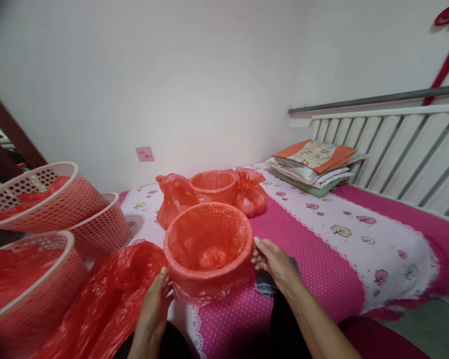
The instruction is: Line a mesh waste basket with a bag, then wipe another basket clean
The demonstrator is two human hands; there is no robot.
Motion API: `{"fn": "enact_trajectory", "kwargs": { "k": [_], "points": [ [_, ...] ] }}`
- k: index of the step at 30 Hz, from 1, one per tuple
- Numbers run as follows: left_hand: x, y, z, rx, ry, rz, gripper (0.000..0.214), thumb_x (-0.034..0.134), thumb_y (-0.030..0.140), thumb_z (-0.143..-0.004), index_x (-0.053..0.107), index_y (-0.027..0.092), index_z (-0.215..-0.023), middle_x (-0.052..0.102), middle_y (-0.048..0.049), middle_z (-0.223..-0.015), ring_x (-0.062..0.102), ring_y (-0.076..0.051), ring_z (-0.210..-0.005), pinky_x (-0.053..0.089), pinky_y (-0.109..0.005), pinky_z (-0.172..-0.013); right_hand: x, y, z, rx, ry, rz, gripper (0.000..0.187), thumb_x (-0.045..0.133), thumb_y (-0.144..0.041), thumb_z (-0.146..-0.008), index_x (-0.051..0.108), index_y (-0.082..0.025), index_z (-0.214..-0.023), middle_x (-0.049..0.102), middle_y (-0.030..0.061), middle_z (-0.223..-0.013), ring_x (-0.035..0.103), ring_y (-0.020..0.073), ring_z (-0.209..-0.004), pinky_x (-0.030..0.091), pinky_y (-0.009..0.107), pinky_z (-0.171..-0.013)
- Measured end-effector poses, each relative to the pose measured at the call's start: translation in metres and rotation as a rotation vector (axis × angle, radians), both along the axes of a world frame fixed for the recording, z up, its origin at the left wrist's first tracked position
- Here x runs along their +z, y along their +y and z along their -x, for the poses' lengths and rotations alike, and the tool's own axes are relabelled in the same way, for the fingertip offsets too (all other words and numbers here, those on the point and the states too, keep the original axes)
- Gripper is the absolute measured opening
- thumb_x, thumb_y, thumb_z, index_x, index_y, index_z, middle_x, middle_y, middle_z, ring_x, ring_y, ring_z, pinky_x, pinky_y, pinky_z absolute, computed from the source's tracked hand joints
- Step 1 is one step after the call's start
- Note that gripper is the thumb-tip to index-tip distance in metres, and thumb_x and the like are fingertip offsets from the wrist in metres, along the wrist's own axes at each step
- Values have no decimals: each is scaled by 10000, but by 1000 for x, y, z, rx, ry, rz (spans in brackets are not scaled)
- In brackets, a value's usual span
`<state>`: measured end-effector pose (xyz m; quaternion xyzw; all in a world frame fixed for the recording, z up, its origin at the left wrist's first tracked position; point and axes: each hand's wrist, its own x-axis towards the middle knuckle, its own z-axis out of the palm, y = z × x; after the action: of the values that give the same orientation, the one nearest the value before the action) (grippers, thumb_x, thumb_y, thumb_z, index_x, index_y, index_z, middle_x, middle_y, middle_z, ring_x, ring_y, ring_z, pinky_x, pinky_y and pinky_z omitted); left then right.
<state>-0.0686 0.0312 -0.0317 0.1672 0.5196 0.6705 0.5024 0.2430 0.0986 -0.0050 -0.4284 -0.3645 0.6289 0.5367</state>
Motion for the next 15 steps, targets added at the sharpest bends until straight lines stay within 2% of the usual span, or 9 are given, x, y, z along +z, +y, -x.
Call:
{"fn": "enact_trajectory", "kwargs": {
  "k": [3, 7, 11, 15],
  "points": [
    [0, -13, -15, -59, -249, 7, 139, 666, 258, -903, 713, 153, -982, 794, -82, -872, 729, -170, -680, 580, -269, -613, -2, 0, 4, 27, 14, 0, 496, 944, -564, -603, 637, -186, -695, 639, -20, -640, 614, 100, -557, 500, 181, -480],
    [5, -10, -20, -97, -481, -30, 158, 557, 88, -927, 704, 123, -974, 809, -98, -847, 772, -204, -740, 630, -323, -708, -3, 1, 9, 61, 87, -3, 431, 948, -500, -626, 665, -186, -713, 663, -11, -656, 626, 102, -573, 542, 201, -555],
    [2, -3, -16, -1, -542, -16, 209, 527, 10, -902, 690, 140, -904, 795, -67, -754, 765, -172, -692, 626, -281, -731, -2, 2, 11, 51, 123, -15, 403, 955, -464, -612, 675, -189, -704, 662, -10, -657, 622, 110, -592, 548, 217, -585],
    [-4, -1, -15, 48, -510, 14, 225, 513, 30, -920, 645, 170, -803, 752, -29, -670, 731, -139, -602, 601, -232, -625, -5, 3, 11, 34, 125, -35, 367, 933, -460, -642, 686, -205, -734, 672, -6, -691, 634, 130, -629, 561, 245, -608]
  ]
}}
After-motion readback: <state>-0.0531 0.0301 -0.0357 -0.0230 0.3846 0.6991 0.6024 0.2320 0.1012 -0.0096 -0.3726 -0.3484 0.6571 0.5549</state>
